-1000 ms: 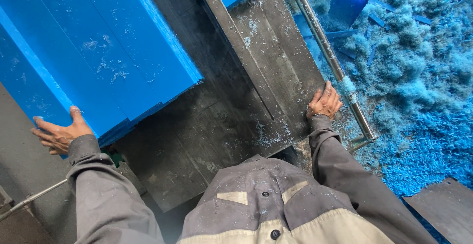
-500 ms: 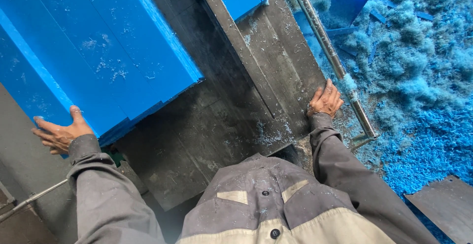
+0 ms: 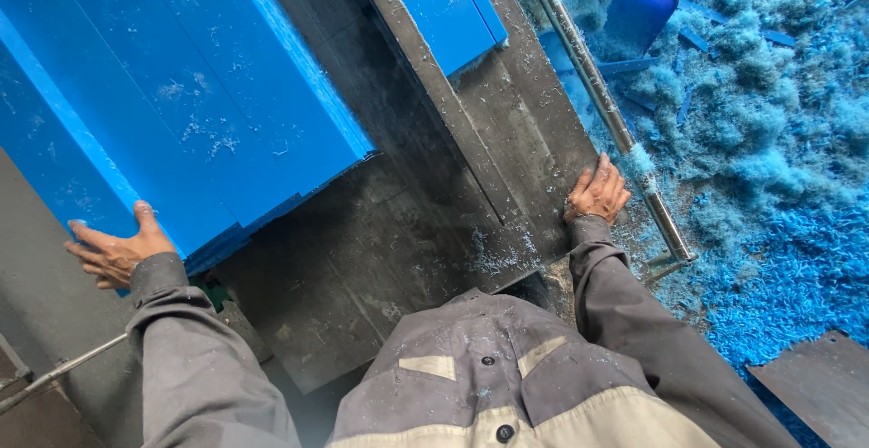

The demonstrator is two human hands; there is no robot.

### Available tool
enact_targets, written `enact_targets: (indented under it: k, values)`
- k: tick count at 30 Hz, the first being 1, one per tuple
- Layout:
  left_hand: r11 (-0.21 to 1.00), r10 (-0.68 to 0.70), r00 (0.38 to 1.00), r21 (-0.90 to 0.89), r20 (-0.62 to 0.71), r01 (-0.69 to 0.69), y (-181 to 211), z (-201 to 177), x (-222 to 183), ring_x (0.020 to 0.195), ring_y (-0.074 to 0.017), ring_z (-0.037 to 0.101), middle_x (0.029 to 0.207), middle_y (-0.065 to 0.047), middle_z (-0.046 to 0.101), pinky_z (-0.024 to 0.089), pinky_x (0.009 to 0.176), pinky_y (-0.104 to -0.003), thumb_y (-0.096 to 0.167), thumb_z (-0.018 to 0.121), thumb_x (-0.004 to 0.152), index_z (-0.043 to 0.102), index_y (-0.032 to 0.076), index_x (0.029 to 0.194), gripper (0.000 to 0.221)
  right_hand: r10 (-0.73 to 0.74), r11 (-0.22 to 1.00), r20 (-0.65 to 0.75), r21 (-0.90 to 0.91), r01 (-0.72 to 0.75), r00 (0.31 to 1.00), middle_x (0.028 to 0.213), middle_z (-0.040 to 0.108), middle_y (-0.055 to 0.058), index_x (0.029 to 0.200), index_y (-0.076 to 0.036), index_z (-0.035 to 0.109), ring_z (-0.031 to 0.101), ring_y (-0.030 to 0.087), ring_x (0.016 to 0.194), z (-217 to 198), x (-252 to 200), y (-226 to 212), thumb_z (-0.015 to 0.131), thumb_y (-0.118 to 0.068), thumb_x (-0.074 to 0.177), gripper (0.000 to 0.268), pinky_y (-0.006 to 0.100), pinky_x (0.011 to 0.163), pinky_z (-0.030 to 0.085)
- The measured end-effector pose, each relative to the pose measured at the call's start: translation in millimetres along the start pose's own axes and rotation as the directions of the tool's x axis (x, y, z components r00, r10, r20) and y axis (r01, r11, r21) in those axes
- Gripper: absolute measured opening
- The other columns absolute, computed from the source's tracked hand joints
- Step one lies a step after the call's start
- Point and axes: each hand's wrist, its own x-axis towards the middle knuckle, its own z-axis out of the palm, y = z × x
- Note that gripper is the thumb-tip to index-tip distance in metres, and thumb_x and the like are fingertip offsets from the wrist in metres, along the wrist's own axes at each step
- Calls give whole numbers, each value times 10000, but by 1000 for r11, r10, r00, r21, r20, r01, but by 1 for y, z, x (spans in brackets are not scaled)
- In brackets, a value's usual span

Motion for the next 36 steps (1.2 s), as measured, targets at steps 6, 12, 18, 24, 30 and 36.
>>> enact_targets:
  k: [6,12,18,24,30,36]
  values:
    - [1000,-19,1000,4,13,19,0,5,4,1387,-441,380,1588,-259,249,378,1056,-611,604,789,1122,281,142,1622,849,1,1000,7,-23,-1,1000,1282,610,136,1487,-75,515,556,297,1073,8,0,6,536,-171,1049,449,437,900,364]
    - [1000,1,1000,6,19,-1,-2,3,2,1396,-451,370,1594,-269,212,371,1065,-602,578,788,1152,253,127,1636,850,7,1000,3,-7,-7,1000,1267,616,132,1474,-74,523,561,292,1062,5,0,2,508,-176,1056,431,434,902,366]
    - [1000,-18,1000,-4,7,18,0,1,0,1381,-468,389,1585,-255,239,361,1079,-642,540,825,1134,289,134,1627,833,5,1000,-4,-3,-5,1000,1271,608,134,1475,-80,524,559,297,1063,10,0,5,532,-170,1043,441,437,896,365]
    - [999,-13,1000,-34,14,13,6,-7,-6,1449,-471,330,1597,-263,196,314,1124,-642,535,795,1172,281,131,1643,806,10,999,17,-37,-9,1000,1270,611,132,1483,-88,522,542,298,1027,16,0,11,506,-223,1066,439,449,885,358]
    - [964,212,975,-149,-66,-220,57,-23,-34,1470,-475,-18,1627,-354,103,-108,1099,-739,418,482,1171,421,-10,1626,627,-1,1000,-11,-5,1,1000,1266,611,130,1475,-86,528,557,312,1046,12,-1,9,527,-194,1043,445,448,896,368]
    - [840,351,934,-422,-59,-342,166,4,-85,1544,-461,163,1653,-275,195,-9,1158,-760,674,379,1105,297,220,1643,709,32,997,-10,-71,-33,999,1227,612,91,1500,-181,518,598,284,1091,21,-4,15,496,-350,1075,458,472,896,438]
